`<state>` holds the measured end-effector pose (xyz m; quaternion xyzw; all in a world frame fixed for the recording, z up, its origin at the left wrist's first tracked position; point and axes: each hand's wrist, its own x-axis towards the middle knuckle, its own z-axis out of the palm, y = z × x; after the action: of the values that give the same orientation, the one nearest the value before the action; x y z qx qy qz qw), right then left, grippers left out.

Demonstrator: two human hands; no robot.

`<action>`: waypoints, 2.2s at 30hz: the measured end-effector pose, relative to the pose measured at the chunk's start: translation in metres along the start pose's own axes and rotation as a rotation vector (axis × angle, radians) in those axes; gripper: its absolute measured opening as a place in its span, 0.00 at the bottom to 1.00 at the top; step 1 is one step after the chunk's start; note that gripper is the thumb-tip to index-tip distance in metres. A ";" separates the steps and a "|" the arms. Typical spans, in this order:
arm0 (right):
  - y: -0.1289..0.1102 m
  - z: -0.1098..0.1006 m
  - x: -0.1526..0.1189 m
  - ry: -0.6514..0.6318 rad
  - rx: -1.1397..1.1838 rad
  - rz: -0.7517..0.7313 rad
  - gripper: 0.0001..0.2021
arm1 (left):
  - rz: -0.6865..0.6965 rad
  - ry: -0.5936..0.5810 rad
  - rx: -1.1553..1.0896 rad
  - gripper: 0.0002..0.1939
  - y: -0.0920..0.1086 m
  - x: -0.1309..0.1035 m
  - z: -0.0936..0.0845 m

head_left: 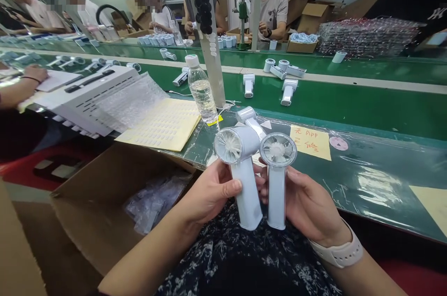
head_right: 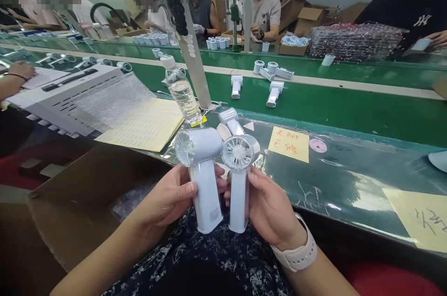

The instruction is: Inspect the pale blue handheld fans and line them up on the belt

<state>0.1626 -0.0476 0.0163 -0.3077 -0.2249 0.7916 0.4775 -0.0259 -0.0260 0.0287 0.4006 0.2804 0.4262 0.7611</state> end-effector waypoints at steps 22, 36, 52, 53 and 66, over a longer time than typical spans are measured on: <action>-0.007 -0.005 0.003 0.129 -0.176 -0.296 0.13 | 0.042 0.121 0.016 0.22 -0.002 0.006 -0.005; 0.003 0.006 0.012 0.208 -0.038 -0.209 0.22 | 0.000 0.176 0.032 0.37 -0.008 0.009 -0.010; 0.002 0.010 0.019 0.339 0.017 -0.029 0.15 | -0.076 0.217 0.058 0.35 -0.015 0.012 -0.019; 0.002 0.010 0.019 0.340 0.021 -0.037 0.15 | -0.078 0.211 0.063 0.34 -0.015 0.013 -0.018; 0.005 0.001 0.013 0.240 0.036 -0.171 0.12 | -0.059 0.114 0.138 0.36 -0.013 0.018 -0.015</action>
<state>0.1542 -0.0383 0.0103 -0.3715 -0.1774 0.7095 0.5720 -0.0233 -0.0093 0.0086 0.4189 0.3638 0.4055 0.7265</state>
